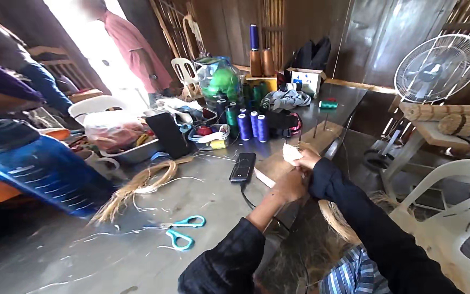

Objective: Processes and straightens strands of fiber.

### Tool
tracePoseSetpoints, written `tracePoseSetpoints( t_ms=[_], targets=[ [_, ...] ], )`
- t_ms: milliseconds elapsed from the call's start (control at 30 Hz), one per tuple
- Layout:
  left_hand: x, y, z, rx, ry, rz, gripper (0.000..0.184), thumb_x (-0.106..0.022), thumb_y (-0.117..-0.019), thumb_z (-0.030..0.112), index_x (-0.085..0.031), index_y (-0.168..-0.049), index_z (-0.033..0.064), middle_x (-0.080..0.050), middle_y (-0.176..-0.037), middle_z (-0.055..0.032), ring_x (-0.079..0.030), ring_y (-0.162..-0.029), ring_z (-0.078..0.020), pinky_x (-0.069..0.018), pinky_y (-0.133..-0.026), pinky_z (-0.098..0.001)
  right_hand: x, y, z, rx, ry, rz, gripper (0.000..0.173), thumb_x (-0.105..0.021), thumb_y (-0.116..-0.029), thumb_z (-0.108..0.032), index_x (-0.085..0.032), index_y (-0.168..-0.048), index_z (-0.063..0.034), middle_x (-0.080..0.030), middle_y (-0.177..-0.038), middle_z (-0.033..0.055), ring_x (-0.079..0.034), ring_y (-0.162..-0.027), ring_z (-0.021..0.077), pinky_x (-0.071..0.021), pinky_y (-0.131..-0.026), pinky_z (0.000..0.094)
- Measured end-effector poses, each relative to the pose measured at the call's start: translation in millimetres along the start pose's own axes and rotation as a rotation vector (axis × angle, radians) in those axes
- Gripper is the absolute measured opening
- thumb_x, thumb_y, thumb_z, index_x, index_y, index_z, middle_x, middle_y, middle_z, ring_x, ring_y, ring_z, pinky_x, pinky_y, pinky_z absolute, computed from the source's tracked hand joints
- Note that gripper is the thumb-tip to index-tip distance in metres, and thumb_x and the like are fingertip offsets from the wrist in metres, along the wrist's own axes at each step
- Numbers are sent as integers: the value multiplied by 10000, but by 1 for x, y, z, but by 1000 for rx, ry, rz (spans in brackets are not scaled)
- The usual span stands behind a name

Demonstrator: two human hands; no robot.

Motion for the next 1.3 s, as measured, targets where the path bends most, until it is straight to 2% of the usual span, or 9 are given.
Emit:
tracePoseSetpoints(
  t_ms=[133, 200, 300, 433, 567, 733, 933, 1133, 1300],
  targets=[
    [35, 20, 2, 145, -224, 305, 298, -602, -1010, 278, -703, -1116, 18, -682, -1169, -232, -640, -1140, -435, -486, -914, -664, -1, -12, 10, 96, -84, 63, 319, -672, -988, -178, -613, -1197, 56, -585, -770, 99, -494, -610, 157, -455, -603, 356],
    [39, 14, -10, 133, -234, 422, 394, -657, -986, 346, -675, -1199, 14, -625, -1282, -231, -589, -1218, -438, -483, -937, -651, -1, -6, 12, 46, -203, 87, 481, -576, -1037, -461, -634, -1184, -7, -564, -763, 62, -467, -587, 122, -426, -563, 294],
    [33, 4, -23, 140, -246, 410, 612, -662, -979, 456, -582, -1351, -23, -527, -1402, -280, -501, -1317, -467, -434, -1025, -648, -1, 2, 11, -70, -369, 149, 751, -357, -977, -767, -629, -1227, -114, -525, -669, 21, -419, -479, 80, -359, -451, 213],
    [20, -2, -23, 205, -391, 289, 553, -516, -1060, 413, -596, -1317, -70, -543, -1406, -287, -501, -1329, -463, -390, -1065, -642, 4, 2, 8, -65, -294, 107, 583, -429, -1074, -534, -592, -1333, -38, -600, -937, 123, -509, -712, 180, -467, -698, 356],
    [17, -5, -23, 250, -409, 293, 529, -524, -1061, 370, -568, -1349, -71, -543, -1405, -289, -516, -1312, -466, -395, -1060, -646, 8, -9, 15, -106, -347, 126, 631, -433, -1058, -576, -582, -1350, -37, -610, -1030, 137, -525, -763, 185, -469, -714, 359],
    [18, -4, -24, 226, -401, 290, 521, -532, -1057, 358, -576, -1342, -77, -543, -1408, -295, -510, -1322, -472, -396, -1068, -640, 11, -24, 16, -117, -361, 92, 418, -558, -1045, -456, -633, -1168, -64, -522, -745, -2, -352, -516, 45, -318, -470, 215],
    [19, -5, -26, 220, -420, 291, 443, -542, -1051, 330, -631, -1273, -42, -596, -1340, -262, -546, -1283, -451, -434, -1022, -632, 11, -26, 9, -93, -426, 21, 313, -561, -1056, -370, -636, -907, -105, -296, -552, -96, -227, -412, 23, -218, -398, 195],
    [20, -2, -22, 204, -419, 285, 448, -536, -1058, 335, -621, -1289, -39, -591, -1352, -258, -550, -1285, -434, -417, -1045, -621, 63, 4, -46, 312, -775, -11, 353, -391, -1117, -321, -645, -1042, -89, -328, -528, -129, -268, -389, -13, -262, -382, 159],
    [25, -4, -30, 188, -372, 309, 431, -562, -1043, 317, -629, -1293, -28, -588, -1372, -244, -545, -1294, -432, -409, -1057, -628, 82, 47, -57, 381, -708, 124, 391, -399, -1113, -350, -678, -1017, -93, -330, -525, -121, -246, -385, -3, -229, -374, 171]
  ],
)
Point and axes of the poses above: each hand's wrist, its own y-axis away from the middle knuckle, its own x-axis out of the back of the hand, z = x × y, the point moved 5 cm from there along -y, towards the middle knuckle
